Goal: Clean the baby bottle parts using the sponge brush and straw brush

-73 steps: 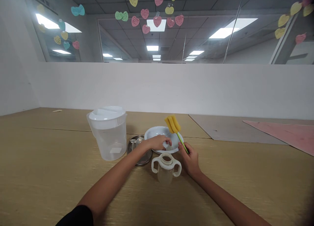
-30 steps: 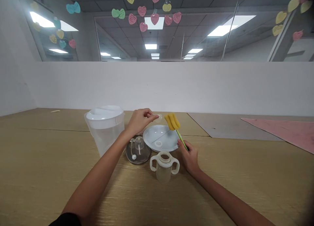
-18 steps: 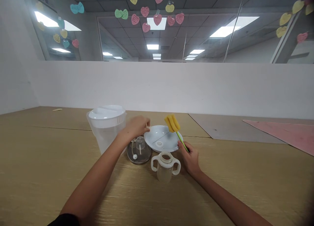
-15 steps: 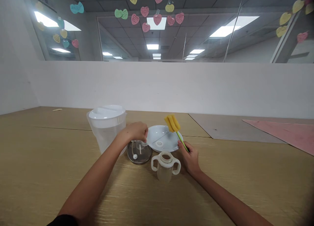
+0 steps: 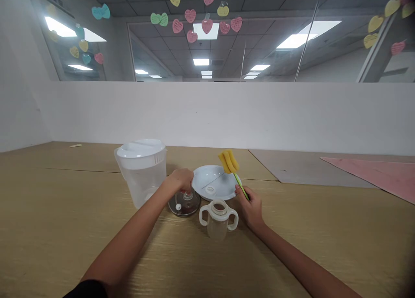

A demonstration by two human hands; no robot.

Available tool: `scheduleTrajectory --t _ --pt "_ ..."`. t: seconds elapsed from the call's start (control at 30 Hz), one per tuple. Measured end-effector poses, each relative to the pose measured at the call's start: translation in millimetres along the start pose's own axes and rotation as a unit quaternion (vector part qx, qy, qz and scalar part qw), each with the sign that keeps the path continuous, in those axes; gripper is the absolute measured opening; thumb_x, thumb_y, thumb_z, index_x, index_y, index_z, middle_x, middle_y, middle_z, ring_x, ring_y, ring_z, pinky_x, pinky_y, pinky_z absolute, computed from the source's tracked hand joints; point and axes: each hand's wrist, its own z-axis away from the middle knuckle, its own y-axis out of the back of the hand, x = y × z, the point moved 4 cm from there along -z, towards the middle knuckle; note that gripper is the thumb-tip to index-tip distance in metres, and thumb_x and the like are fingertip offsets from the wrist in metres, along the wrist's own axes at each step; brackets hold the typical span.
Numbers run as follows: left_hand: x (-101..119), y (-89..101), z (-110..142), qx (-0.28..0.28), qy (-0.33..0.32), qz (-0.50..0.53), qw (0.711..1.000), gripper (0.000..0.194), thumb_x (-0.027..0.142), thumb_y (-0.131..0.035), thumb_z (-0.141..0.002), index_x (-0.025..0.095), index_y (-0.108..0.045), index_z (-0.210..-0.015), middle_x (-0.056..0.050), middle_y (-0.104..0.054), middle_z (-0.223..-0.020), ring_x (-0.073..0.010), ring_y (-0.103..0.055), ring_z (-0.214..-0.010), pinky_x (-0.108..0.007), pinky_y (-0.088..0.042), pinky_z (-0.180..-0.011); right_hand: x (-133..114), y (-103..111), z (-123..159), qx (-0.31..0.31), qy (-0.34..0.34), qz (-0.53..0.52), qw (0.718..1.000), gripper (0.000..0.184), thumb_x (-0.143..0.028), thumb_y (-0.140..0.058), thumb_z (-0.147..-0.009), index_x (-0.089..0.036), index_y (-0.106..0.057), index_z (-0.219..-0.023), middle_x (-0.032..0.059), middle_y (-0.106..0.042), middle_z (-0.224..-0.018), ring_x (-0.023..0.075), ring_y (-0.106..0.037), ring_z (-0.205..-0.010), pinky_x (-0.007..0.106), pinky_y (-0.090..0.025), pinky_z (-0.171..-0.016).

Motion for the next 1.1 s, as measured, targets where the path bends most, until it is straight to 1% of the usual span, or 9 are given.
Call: scheduleTrajectory --t 0.2,0.3,0.37,0.43,0.53,0.6,0.83,0.97,1.1 --pt "2.6 -5.4 -1.1 -0.017 0.004 0.005 1.000 0.017 0.033 -0.069 -0.059 0.017 -0.069 -0.066 -0.007 -0.071 -0.074 -0.0179 -0.065 -0.068 -0.024 -0.048 -0.062 -0.2 0.0 0.0 0.002 0.008 -0.003 1.000 0.037 -0.047 -0.048 -0.081 -0.017 -0.045 -0.059 -0.0047 -0.027 -0.057 0.0098 -0.027 -0.054 0.023 -0.025 -0.050" --pt "2.5 -3.1 3.4 -0.013 0.012 -0.002 1.000 0.022 0.033 -0.074 -0.053 0.016 -0.068 -0.066 -0.010 -0.071 -0.074 -0.0214 -0.065 -0.069 -0.027 -0.049 -0.063 0.8 -0.6 -0.1 0.000 0.014 -0.009 1.000 0.037 -0.046 -0.049 -0.081 -0.017 -0.044 -0.059 -0.0046 -0.027 -0.057 0.0098 -0.028 -0.055 0.023 -0.025 -0.050" --pt "5.8 4.8 9.3 0.020 0.016 -0.011 1.000 0.025 0.026 -0.076 -0.051 0.013 -0.069 -0.071 -0.014 -0.070 -0.081 -0.0269 -0.065 -0.076 -0.032 -0.049 -0.065 1.4 -0.8 -0.2 0.000 0.013 -0.011 1.000 0.037 -0.047 -0.048 -0.081 -0.017 -0.044 -0.059 -0.0045 -0.027 -0.057 0.0100 -0.028 -0.055 0.023 -0.025 -0.050" --pt "14.4 15.1 14.6 0.078 0.005 -0.014 0.997 0.024 0.023 -0.071 -0.060 0.012 -0.069 -0.082 -0.019 -0.068 -0.091 -0.0305 -0.063 -0.086 -0.036 -0.047 -0.071 1.8 -0.6 -0.1 0.003 0.011 -0.008 1.000 0.037 -0.047 -0.048 -0.081 -0.017 -0.045 -0.060 -0.0044 -0.028 -0.057 0.0101 -0.028 -0.055 0.024 -0.025 -0.050" --pt "36.1 21.8 13.8 0.155 -0.049 0.008 0.987 0.025 0.027 -0.048 -0.081 0.018 -0.067 -0.095 -0.014 -0.067 -0.098 -0.0254 -0.061 -0.094 -0.034 -0.044 -0.078 1.0 -0.2 -0.2 0.006 0.015 -0.005 1.000 0.036 -0.046 -0.048 -0.081 -0.017 -0.046 -0.061 -0.0040 -0.030 -0.057 0.0102 -0.028 -0.055 0.024 -0.025 -0.050" --pt "49.8 15.4 5.0 0.174 -0.082 0.027 0.981 0.028 0.029 -0.043 -0.084 0.021 -0.067 -0.096 -0.010 -0.067 -0.097 -0.0222 -0.061 -0.093 -0.031 -0.043 -0.078 0.9 -0.5 -0.3 0.003 0.015 -0.007 1.000 0.036 -0.046 -0.048 -0.081 -0.017 -0.046 -0.061 -0.0038 -0.030 -0.058 0.0102 -0.028 -0.056 0.023 -0.025 -0.050" --pt "52.8 -17.3 -29.0 0.136 -0.118 0.086 0.980 0.026 0.038 -0.059 -0.070 0.016 -0.071 -0.076 -0.008 -0.069 -0.075 -0.0195 -0.061 -0.069 -0.026 -0.042 -0.060 2.7 -1.9 -0.4 0.001 0.009 -0.013 1.000 0.036 -0.045 -0.048 -0.081 -0.017 -0.042 -0.060 -0.0038 -0.029 -0.059 0.0102 -0.030 -0.056 0.023 -0.026 -0.051" --pt "47.8 -8.9 -24.1 0.122 -0.169 0.120 0.971 0.020 0.030 -0.055 -0.073 0.021 -0.071 -0.080 -0.002 -0.068 -0.080 -0.0139 -0.059 -0.072 -0.020 -0.041 -0.061 1.4 -1.3 0.0 0.004 0.016 -0.010 1.000 0.037 -0.047 -0.047 -0.081 -0.017 -0.044 -0.060 -0.0039 -0.031 -0.058 0.0104 -0.030 -0.056 0.023 -0.027 -0.052" --pt "46.1 0.5 -19.3 0.153 -0.160 0.130 0.967 0.025 0.030 -0.053 -0.075 0.018 -0.069 -0.090 -0.008 -0.066 -0.097 -0.0188 -0.057 -0.088 -0.025 -0.040 -0.072 0.6 -1.1 0.1 0.000 0.016 -0.009 1.000 0.036 -0.046 -0.047 -0.081 -0.017 -0.046 -0.060 -0.0040 -0.031 -0.057 0.0103 -0.031 -0.056 0.024 -0.027 -0.052"
